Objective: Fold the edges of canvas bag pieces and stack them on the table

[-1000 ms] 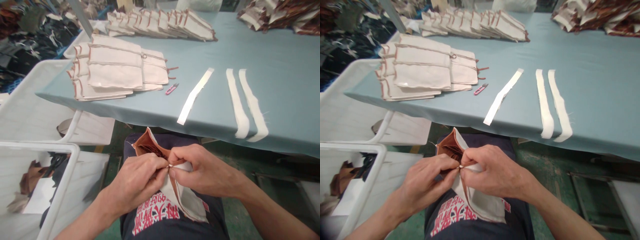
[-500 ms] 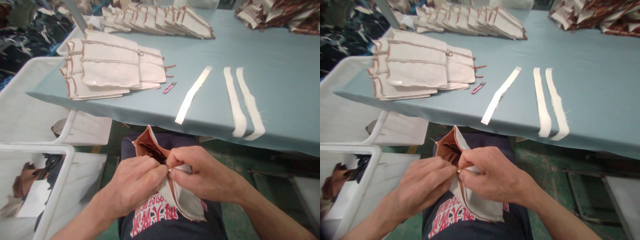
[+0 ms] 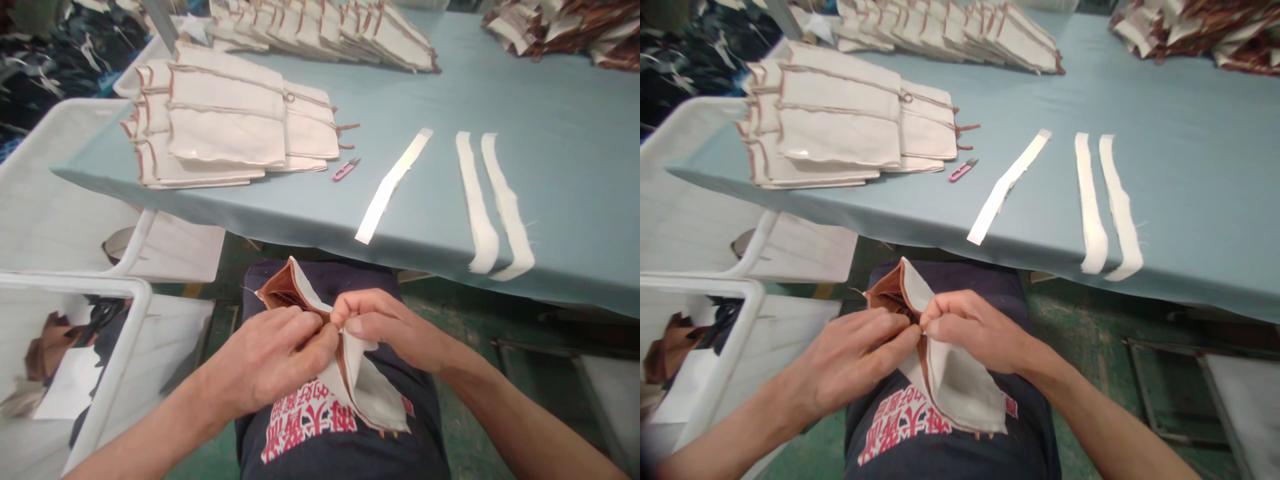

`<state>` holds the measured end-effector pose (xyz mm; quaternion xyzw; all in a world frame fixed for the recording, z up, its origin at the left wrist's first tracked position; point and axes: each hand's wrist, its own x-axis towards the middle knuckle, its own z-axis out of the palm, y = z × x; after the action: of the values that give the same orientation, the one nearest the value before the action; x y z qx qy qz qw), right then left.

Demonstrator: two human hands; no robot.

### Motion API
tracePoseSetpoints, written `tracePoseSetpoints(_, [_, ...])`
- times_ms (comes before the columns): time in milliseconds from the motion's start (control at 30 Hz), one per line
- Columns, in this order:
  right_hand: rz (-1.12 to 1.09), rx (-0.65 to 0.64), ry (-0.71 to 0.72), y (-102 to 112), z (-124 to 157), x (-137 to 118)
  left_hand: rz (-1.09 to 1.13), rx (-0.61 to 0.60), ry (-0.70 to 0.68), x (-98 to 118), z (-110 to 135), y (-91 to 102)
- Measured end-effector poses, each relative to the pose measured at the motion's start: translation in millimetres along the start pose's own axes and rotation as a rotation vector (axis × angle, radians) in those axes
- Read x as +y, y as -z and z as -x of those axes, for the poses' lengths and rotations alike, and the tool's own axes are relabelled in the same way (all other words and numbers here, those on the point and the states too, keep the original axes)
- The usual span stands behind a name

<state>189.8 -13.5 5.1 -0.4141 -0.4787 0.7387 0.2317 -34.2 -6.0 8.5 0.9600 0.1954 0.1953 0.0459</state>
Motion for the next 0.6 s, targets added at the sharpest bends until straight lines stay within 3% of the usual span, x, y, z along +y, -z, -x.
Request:
tracePoseSetpoints(167, [0.023,-0.015,-0.094,-4,1,-10,0.147,-0.002,0.038,5,-1,0.3])
tracePoseSetpoints(300, [0.174,0.033,0.004,-7,10,-20,0.473,0.086,0.285,14,0,6.7])
tracePoseSetpoints(400, [0.328,0.079,0.096,-8,15,-22,0.654,0.041,0.429,15,-1,15.2])
tracePoseSetpoints(500, [0.424,0.093,0.138,-8,16,-20,0.726,-0.036,0.438,12,-2,19.9])
tracePoseSetpoints(600, [0.463,0.104,0.156,-9,16,-17,0.641,-0.067,0.357,9,-1,14.4])
